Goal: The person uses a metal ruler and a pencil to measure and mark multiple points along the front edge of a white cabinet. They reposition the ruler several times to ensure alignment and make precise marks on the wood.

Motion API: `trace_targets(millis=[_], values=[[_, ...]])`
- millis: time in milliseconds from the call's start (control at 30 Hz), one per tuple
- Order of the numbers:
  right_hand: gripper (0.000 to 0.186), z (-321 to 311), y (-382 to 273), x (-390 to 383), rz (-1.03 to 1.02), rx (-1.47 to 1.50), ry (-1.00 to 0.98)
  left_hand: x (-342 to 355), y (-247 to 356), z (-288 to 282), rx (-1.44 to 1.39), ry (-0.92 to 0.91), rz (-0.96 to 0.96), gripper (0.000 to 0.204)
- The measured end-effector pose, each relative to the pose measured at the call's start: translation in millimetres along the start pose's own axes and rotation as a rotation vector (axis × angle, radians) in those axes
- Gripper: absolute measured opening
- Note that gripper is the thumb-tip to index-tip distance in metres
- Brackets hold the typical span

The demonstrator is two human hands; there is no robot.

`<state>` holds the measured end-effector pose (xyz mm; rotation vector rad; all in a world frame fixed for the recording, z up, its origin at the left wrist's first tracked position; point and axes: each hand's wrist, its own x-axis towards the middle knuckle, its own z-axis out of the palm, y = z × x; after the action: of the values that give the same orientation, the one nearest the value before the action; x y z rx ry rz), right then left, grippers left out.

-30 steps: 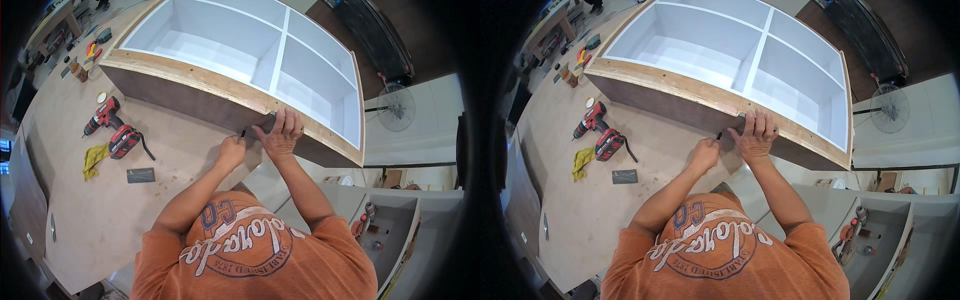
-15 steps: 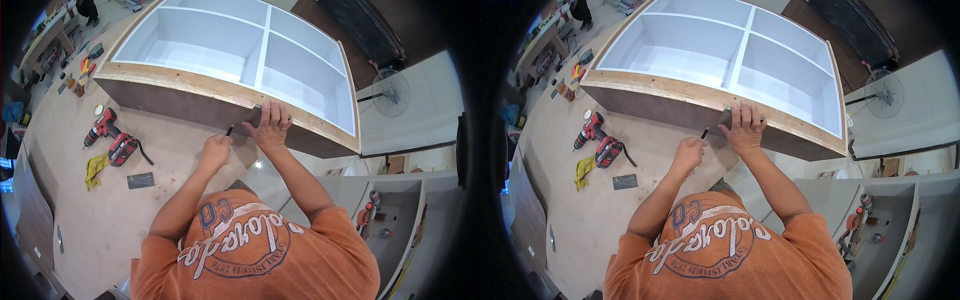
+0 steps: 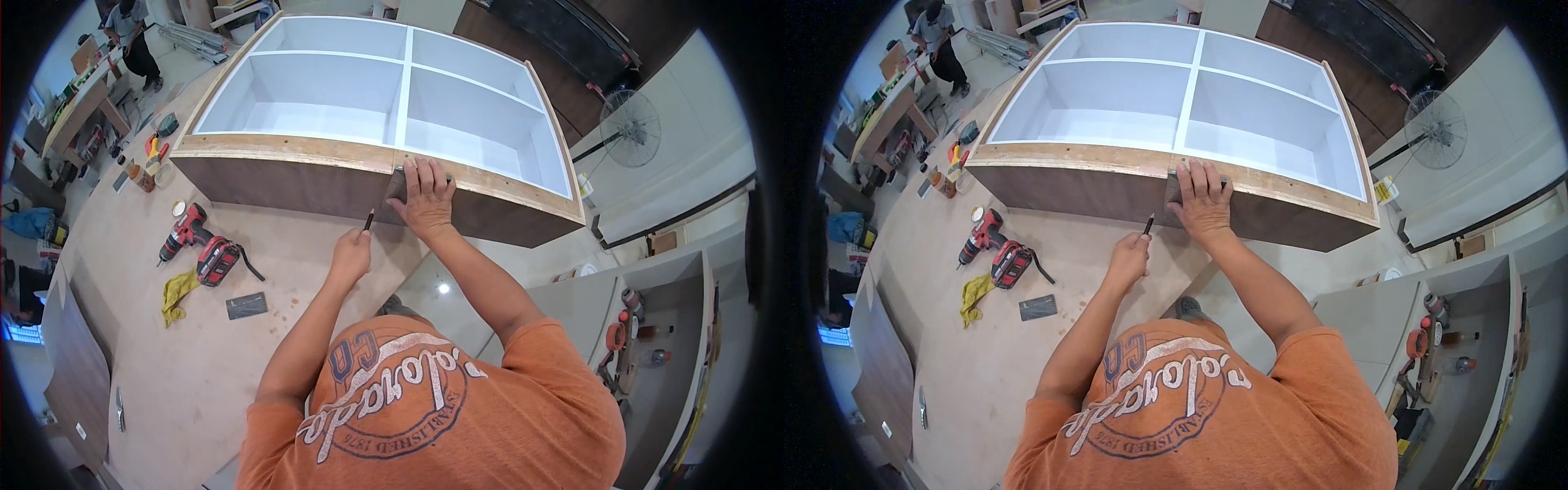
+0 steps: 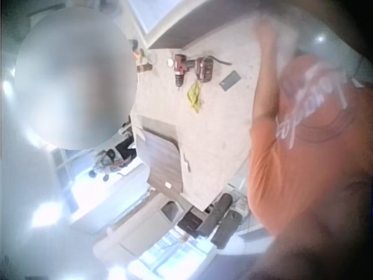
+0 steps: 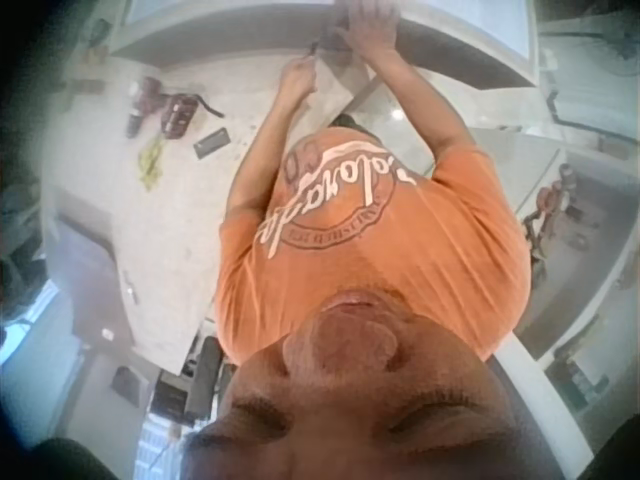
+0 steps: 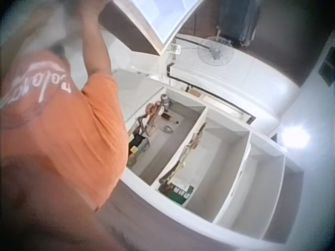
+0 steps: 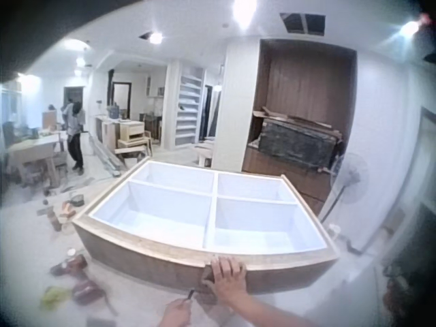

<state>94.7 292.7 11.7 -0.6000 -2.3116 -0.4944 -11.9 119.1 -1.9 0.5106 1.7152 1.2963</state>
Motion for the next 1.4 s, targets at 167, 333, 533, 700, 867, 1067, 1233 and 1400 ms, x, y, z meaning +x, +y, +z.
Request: trace_targets(millis=[167, 333, 533, 700, 867, 1067, 1233, 1400], values=[[0.116, 1.8, 0.8, 0.9, 0.001, 0.008, 0.002, 21.9, -14.3, 9.9, 0.113, 0.038, 0.119, 0.028], [0.117, -1.4, -0.8, 1.0, 0.006, -0.011, -0.018, 38.7, -23.9, 11.4, 0.199, 0.037, 0.211, 0.028], [0.116, 3.7, -3.8, 4.9, -0.007, 0.016, -0.007, 71.0, -55.6, 14.9, 0.231, 0.084, 0.183, 0.029], [0.115, 3.8, 4.4, -0.9, -0.001, -0.003, -0.001, 54.7, -30.9, 26.3, 0.111, 0.035, 0.029, 0.03], [0.113, 3.9, 4.3, -0.7, -0.01, 0.0, 0.008, 53.1, -35.4, 25.6, 0.159, 0.063, 0.079, 0.033], [0.112, 3.2, 0.9, 1.6, -0.012, -0.007, 0.002, 47.2, -23.5, 23.6, 0.06, 0.059, 0.044, 0.032], [0.111, 3.8, 3.6, 0.2, -0.02, -0.011, 0.011, 32.0, 5.1, 20.7, 0.005, -0.005, -0.022, 0.033], [0.111, 3.9, 3.1, -0.4, -0.017, -0.007, 0.009, -0.6, 51.0, 16.1, -0.226, -0.074, 0.112, 0.031]])
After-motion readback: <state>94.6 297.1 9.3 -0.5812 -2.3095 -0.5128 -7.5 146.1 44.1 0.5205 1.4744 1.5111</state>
